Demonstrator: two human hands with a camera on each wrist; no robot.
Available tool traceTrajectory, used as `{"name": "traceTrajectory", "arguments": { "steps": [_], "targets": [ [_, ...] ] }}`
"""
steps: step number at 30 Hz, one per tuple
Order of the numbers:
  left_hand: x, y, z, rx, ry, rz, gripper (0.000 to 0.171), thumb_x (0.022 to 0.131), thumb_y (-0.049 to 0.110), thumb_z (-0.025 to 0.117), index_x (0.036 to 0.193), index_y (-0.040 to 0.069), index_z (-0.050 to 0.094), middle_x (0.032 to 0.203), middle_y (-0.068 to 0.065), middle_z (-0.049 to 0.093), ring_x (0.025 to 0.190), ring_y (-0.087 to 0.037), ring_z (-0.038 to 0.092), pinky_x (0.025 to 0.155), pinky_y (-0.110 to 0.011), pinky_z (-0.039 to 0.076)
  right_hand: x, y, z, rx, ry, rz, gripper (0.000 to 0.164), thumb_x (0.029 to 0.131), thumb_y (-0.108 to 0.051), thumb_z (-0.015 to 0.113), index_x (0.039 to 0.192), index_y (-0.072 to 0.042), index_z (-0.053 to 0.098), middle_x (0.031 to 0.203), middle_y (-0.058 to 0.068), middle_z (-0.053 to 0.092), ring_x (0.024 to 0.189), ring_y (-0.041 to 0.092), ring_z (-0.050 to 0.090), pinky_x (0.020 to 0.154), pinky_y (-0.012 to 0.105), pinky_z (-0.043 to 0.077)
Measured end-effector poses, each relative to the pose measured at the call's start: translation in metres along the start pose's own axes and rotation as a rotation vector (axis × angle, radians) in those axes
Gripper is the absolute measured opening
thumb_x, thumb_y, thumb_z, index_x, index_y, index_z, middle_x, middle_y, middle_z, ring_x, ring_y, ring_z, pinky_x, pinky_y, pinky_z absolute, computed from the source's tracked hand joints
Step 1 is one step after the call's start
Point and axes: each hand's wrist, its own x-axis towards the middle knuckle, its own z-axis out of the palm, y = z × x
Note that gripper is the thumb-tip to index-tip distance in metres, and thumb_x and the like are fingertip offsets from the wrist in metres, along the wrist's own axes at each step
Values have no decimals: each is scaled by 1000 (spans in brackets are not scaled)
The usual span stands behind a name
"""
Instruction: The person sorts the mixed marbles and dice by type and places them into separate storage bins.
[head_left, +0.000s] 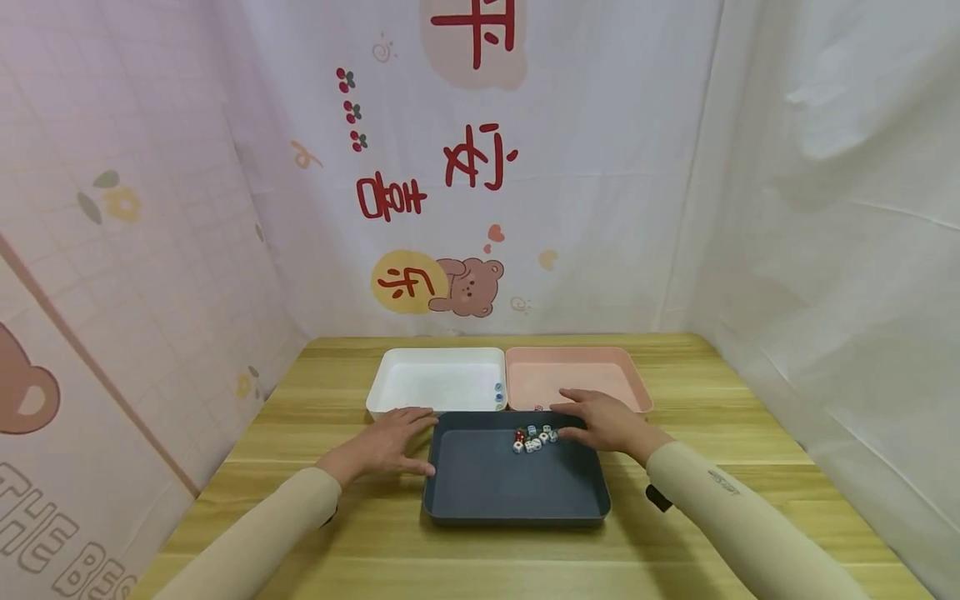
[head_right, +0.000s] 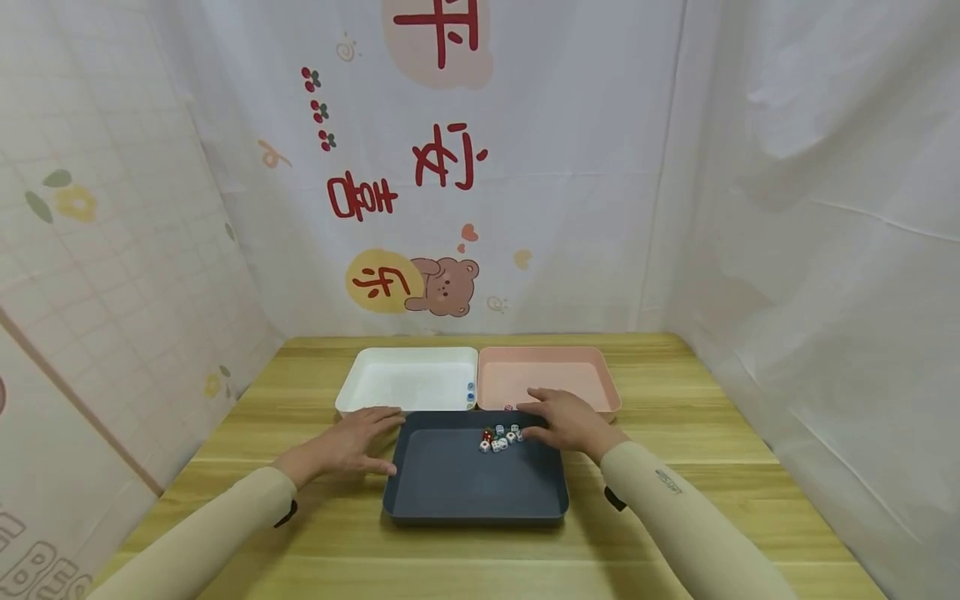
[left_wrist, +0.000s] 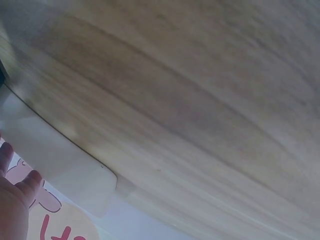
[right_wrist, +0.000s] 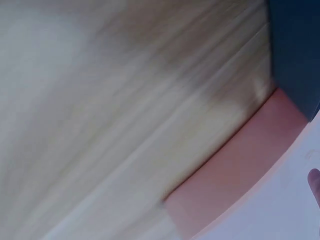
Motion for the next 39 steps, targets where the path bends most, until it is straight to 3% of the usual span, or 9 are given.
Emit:
{"name": "traceTrajectory", "arguments": {
  "steps": [5,15,20,27,39],
  "targets": [
    [2,1,0,0,4,-3,92,83,68,66,149,8,44,155,-16,36,141,-39,33,114,-59,25,14,-7,3,3,-8,-60,48,90,-38,72,130,-11,68,137,25,55,122,42,55,101,57,44],
    [-1,-1,-1,5,14,5,92,83,69,64,149,8,45,154,-15,37,141,-37,34,113,-60,26,41,-26,7,-27,-104,-124,44,89,-38,74,126,-15,71,144,21,50,131,36,50,107,58,38],
    [1,-1,-1,20,4,1,93,83,71,62,149,8,44,155,-14,37,141,-34,34,114,-58,26,50,-32,12,-49,-156,-125,39,86,-35,78,120,-18,74,146,18,50,134,34,47,109,60,35],
    [1,0,-1,1,-1,5,93,83,72,61,150,8,44,155,-15,36,142,-35,33,114,-58,26,58,-38,17,-78,-166,-221,28,83,-33,81,108,-20,79,144,17,52,134,32,46,105,60,38],
    [0,0,-2,-24,-14,-11,94,84,70,62,151,8,42,156,-16,34,142,-38,32,114,-59,24,67,-48,17,-171,-257,-176,23,85,-37,78,105,-25,80,147,14,49,137,32,43,109,60,34]
  ]
}}
